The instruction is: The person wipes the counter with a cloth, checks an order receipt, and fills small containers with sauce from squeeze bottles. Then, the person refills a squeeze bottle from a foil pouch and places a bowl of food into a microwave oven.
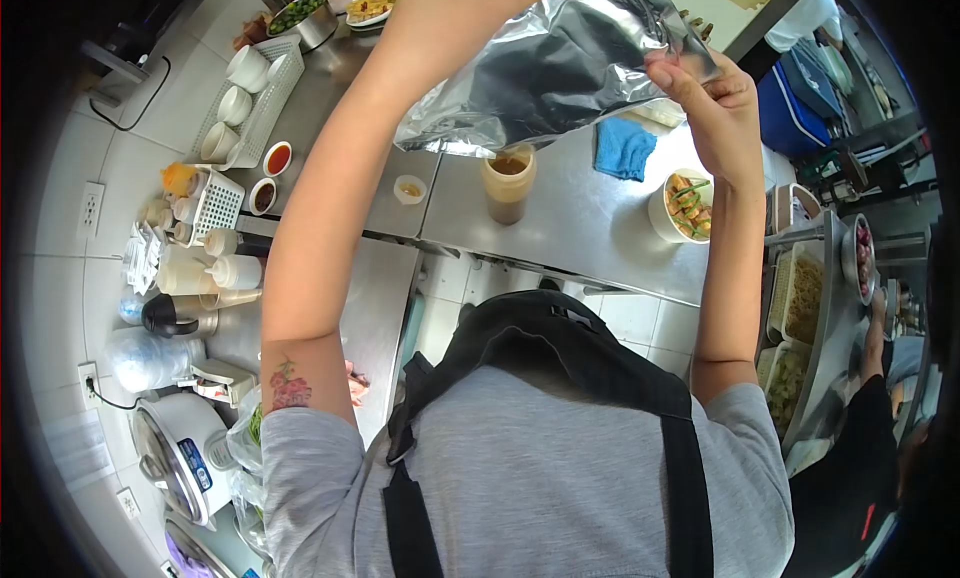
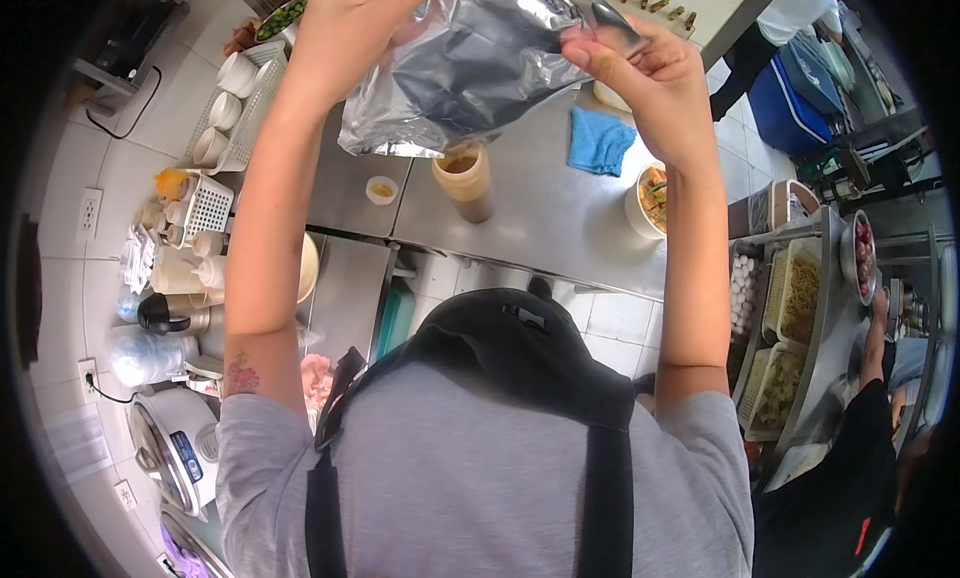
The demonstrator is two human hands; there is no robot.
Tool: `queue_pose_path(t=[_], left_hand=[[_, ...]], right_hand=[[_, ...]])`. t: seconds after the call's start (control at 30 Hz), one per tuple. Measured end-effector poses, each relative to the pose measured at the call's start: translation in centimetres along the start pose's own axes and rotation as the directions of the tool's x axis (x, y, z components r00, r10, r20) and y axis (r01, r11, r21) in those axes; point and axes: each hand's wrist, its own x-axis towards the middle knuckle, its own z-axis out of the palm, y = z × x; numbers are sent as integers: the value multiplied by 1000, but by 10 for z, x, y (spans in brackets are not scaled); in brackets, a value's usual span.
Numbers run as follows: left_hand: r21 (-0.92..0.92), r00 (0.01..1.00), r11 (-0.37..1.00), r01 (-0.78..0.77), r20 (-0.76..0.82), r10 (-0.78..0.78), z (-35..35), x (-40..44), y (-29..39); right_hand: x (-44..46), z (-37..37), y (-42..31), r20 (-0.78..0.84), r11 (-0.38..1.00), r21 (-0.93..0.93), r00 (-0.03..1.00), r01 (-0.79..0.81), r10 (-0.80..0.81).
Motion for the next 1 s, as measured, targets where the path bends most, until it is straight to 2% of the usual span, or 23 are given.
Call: queue_pose_path(t=[0.03, 0.13, 0.23, 0.27, 0.33, 0.37, 0.43, 0.53, 0.57, 0.67, 0.77, 0.87, 0.97, 1.0], left_hand=[[-27, 1000, 1000, 11, -11, -12, 3, 0, 2], [-71, 999, 997, 39, -10, -39, 5, -1, 3], [-11, 998, 999, 45, -31, -45, -1, 0, 0], [-15, 998, 999, 48, -37, -48, -2, 0, -2], [-21, 997, 998, 55, -52, -56, -3, -1, -4], [-43, 997, 997, 60, -52, -62, -4, -2, -3], [-88, 996, 993, 72, -50, -77, -3, -5, 0], [222, 974, 950, 220, -8, -224, -7, -17, 18], [203, 981, 960, 192, 0, -196, -11, -21, 11], [197, 993, 973, 118, -25, -116, -16, -36, -7], [200, 996, 977, 76, -51, -67, -18, -35, -10], [151, 997, 986, 68, -32, -64, -17, -36, -14], [173, 992, 981, 90, -99, -74, -16, -34, -18], [168, 991, 980, 109, -101, -92, -16, -34, -16]], right_hand=[[-1, 0, 0, 36, 1000, 10, 999, 19, -20], [-4, 4, 9, 32, 980, 198, 999, 2, -9], [-3, 23, 31, -32, 852, 492, 974, -179, 223], [-7, 39, 34, -138, 835, 511, 939, -204, 314], [-11, 45, 44, -53, 852, 470, 956, -230, 287], [-14, 49, 47, -110, 868, 452, 952, -206, 284], [-13, 46, 43, -96, 912, 355, 963, -204, 253], [-11, 42, 41, -120, 938, 310, 972, -156, 202], [-9, 42, 41, -134, 941, 313, 974, -132, 181], [-8, 37, 31, 6, 982, 111, 988, -153, 154], [-8, 24, 40, 141, 992, 70, 986, -102, 92], [-6, 16, 45, 253, 985, 116, 962, -132, 99], [-7, 36, 43, 147, 838, 419, 937, -349, 317], [-8, 42, 47, 132, 859, 358, 931, -366, 341]])
